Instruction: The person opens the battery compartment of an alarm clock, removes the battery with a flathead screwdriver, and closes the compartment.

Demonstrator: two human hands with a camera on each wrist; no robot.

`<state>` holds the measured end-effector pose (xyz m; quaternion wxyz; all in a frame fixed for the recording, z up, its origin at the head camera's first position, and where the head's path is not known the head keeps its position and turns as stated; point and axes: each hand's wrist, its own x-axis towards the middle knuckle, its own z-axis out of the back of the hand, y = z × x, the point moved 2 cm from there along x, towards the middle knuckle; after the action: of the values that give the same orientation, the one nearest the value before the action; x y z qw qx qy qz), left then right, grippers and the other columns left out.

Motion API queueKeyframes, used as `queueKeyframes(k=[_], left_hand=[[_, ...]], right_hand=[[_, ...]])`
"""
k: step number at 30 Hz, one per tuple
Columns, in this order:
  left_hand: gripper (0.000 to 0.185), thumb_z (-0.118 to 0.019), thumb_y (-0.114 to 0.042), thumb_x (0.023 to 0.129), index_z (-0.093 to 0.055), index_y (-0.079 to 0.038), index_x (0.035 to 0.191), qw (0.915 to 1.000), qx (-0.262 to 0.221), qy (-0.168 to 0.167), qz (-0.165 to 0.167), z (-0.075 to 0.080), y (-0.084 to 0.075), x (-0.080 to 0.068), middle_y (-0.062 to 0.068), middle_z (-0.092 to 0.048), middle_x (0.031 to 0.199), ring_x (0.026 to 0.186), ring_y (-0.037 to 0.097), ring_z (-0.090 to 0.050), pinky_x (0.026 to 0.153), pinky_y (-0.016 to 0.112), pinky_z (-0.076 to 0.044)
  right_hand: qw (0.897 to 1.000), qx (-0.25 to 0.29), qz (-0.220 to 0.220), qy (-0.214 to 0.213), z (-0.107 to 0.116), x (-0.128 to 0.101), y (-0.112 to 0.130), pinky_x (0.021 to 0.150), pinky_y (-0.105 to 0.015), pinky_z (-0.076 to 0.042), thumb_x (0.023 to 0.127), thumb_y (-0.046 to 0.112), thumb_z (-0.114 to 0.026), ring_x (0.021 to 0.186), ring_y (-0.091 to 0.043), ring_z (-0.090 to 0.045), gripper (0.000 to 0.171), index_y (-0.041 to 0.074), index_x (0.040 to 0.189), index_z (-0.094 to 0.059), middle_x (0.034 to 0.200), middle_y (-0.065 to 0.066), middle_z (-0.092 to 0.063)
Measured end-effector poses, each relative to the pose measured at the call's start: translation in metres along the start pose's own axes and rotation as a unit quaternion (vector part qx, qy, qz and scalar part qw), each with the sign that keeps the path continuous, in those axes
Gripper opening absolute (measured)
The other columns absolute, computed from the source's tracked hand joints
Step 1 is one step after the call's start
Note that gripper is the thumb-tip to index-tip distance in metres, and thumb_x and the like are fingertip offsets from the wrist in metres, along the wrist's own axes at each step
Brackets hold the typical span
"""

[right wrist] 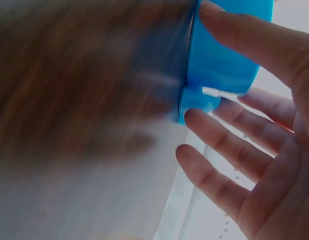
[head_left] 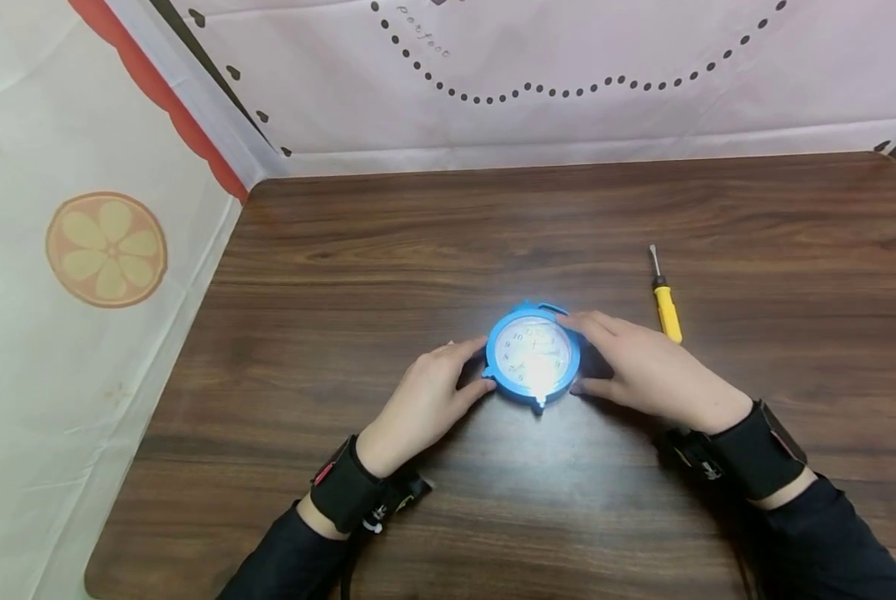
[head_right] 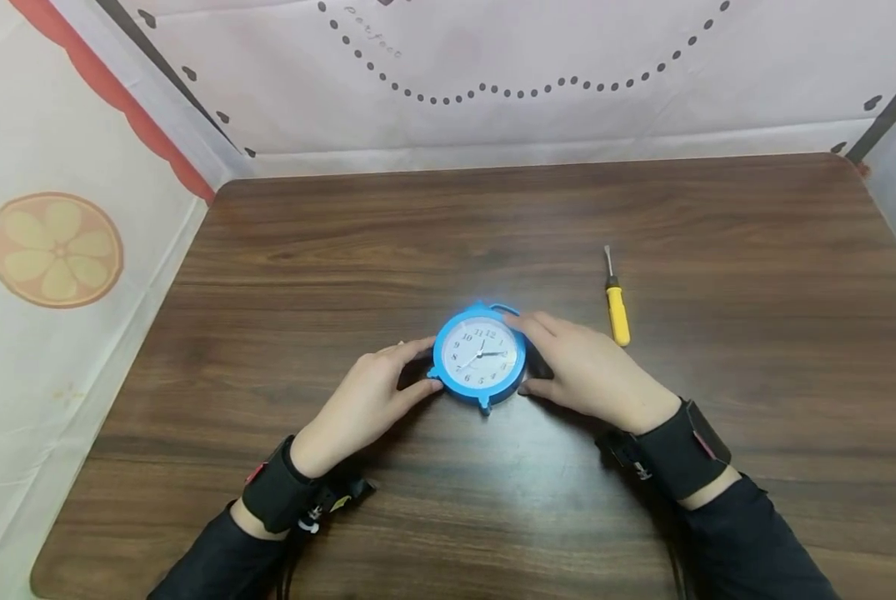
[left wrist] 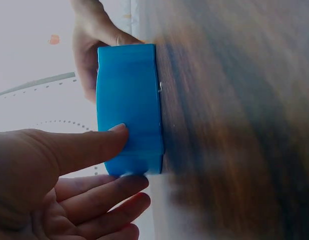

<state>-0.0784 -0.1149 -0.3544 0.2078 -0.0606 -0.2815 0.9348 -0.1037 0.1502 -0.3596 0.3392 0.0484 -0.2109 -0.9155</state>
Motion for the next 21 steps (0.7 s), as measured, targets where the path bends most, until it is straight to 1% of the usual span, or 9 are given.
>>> queueKeyframes(k=[2, 5, 8, 11, 13, 15, 17, 19, 21], left_hand=[[0.045, -0.073, -0.02, 0.095, -0.063, -0.003, 0.134, 1.0, -0.005, -0.006, 0.002, 0.001, 0.003, 0.0, 0.011, -0.067, 0.129, 0.124, 0.025, -0.06, 0.107, 0.042, -0.044], [0.032, -0.071, -0.019, 0.096, -0.069, -0.003, 0.125, 0.9998, -0.007, -0.021, 0.001, 0.003, 0.007, 0.001, 0.01, -0.072, 0.119, 0.115, 0.024, -0.065, 0.098, 0.041, -0.052], [0.025, -0.068, -0.016, 0.099, -0.072, -0.004, 0.12, 0.9993, -0.006, -0.038, 0.002, 0.004, 0.012, 0.003, 0.01, -0.073, 0.114, 0.109, 0.023, -0.067, 0.092, 0.04, -0.055], [0.024, -0.065, -0.014, 0.1, -0.071, -0.003, 0.121, 0.9986, -0.005, -0.052, 0.008, 0.005, 0.016, 0.005, 0.01, -0.073, 0.114, 0.11, 0.024, -0.067, 0.093, 0.041, -0.054], [0.026, -0.063, -0.014, 0.101, -0.07, -0.003, 0.124, 0.9986, -0.007, -0.05, 0.012, 0.004, 0.018, 0.006, 0.011, -0.072, 0.117, 0.114, 0.025, -0.065, 0.096, 0.042, -0.053], [0.029, -0.061, -0.013, 0.102, -0.068, -0.003, 0.128, 0.9991, -0.007, -0.038, 0.013, 0.004, 0.019, 0.006, 0.012, -0.07, 0.122, 0.117, 0.025, -0.064, 0.098, 0.043, -0.052], [0.034, -0.061, -0.01, 0.101, -0.064, -0.002, 0.133, 0.9998, -0.009, -0.013, 0.013, 0.004, 0.019, 0.007, 0.013, -0.067, 0.127, 0.116, 0.024, -0.063, 0.098, 0.042, -0.051], [0.043, -0.062, -0.008, 0.098, -0.057, -0.001, 0.14, 0.9996, -0.012, 0.025, 0.007, 0.006, 0.02, 0.007, 0.014, -0.063, 0.133, 0.115, 0.023, -0.061, 0.098, 0.042, -0.05], [0.057, -0.067, -0.01, 0.095, -0.047, -0.002, 0.148, 0.9975, -0.017, 0.068, 0.005, 0.007, 0.022, 0.006, 0.012, -0.059, 0.135, 0.112, 0.021, -0.057, 0.096, 0.04, -0.049]], right_hand=[[1.0, 0.006, -0.004, 0.002, 0.003, -0.001, 0.0, 0.094, -0.047, -0.052, 0.084, 0.026, -0.084, 0.122, -0.028, -0.059, 0.075, 0.007, 0.147, -0.048, 0.137, -0.013, -0.058], [0.999, 0.025, -0.02, 0.012, 0.006, -0.002, -0.001, 0.092, -0.046, -0.053, 0.084, 0.024, -0.084, 0.118, -0.024, -0.06, 0.066, 0.01, 0.141, -0.054, 0.132, -0.009, -0.062], [0.998, 0.056, -0.033, 0.024, 0.009, -0.002, -0.003, 0.084, -0.041, -0.054, 0.085, 0.023, -0.083, 0.104, -0.017, -0.064, 0.055, 0.015, 0.134, -0.058, 0.122, -0.003, -0.067], [0.995, 0.089, -0.038, 0.034, 0.009, -0.002, -0.004, 0.073, -0.033, -0.053, 0.086, 0.023, -0.083, 0.087, -0.009, -0.062, 0.047, 0.021, 0.128, -0.06, 0.106, 0.004, -0.068], [0.993, 0.108, -0.032, 0.038, 0.008, -0.002, -0.005, 0.068, -0.03, -0.051, 0.087, 0.022, -0.082, 0.079, -0.006, -0.059, 0.043, 0.023, 0.124, -0.06, 0.094, 0.008, -0.066], [0.992, 0.12, -0.027, 0.037, 0.006, -0.002, -0.006, 0.066, -0.029, -0.05, 0.087, 0.02, -0.082, 0.076, -0.005, -0.058, 0.04, 0.023, 0.12, -0.059, 0.088, 0.01, -0.063], [0.992, 0.122, -0.022, 0.032, 0.004, -0.002, -0.007, 0.066, -0.03, -0.05, 0.088, 0.018, -0.081, 0.076, -0.005, -0.057, 0.037, 0.021, 0.116, -0.058, 0.085, 0.01, -0.062], [0.993, 0.117, -0.023, 0.026, 0.003, -0.003, -0.008, 0.067, -0.031, -0.05, 0.088, 0.018, -0.081, 0.076, -0.006, -0.057, 0.034, 0.02, 0.112, -0.058, 0.086, 0.01, -0.061], [0.994, 0.105, -0.024, 0.022, 0.001, -0.003, -0.009, 0.068, -0.032, -0.05, 0.088, 0.019, -0.081, 0.078, -0.007, -0.057, 0.03, 0.02, 0.108, -0.06, 0.089, 0.01, -0.061]])
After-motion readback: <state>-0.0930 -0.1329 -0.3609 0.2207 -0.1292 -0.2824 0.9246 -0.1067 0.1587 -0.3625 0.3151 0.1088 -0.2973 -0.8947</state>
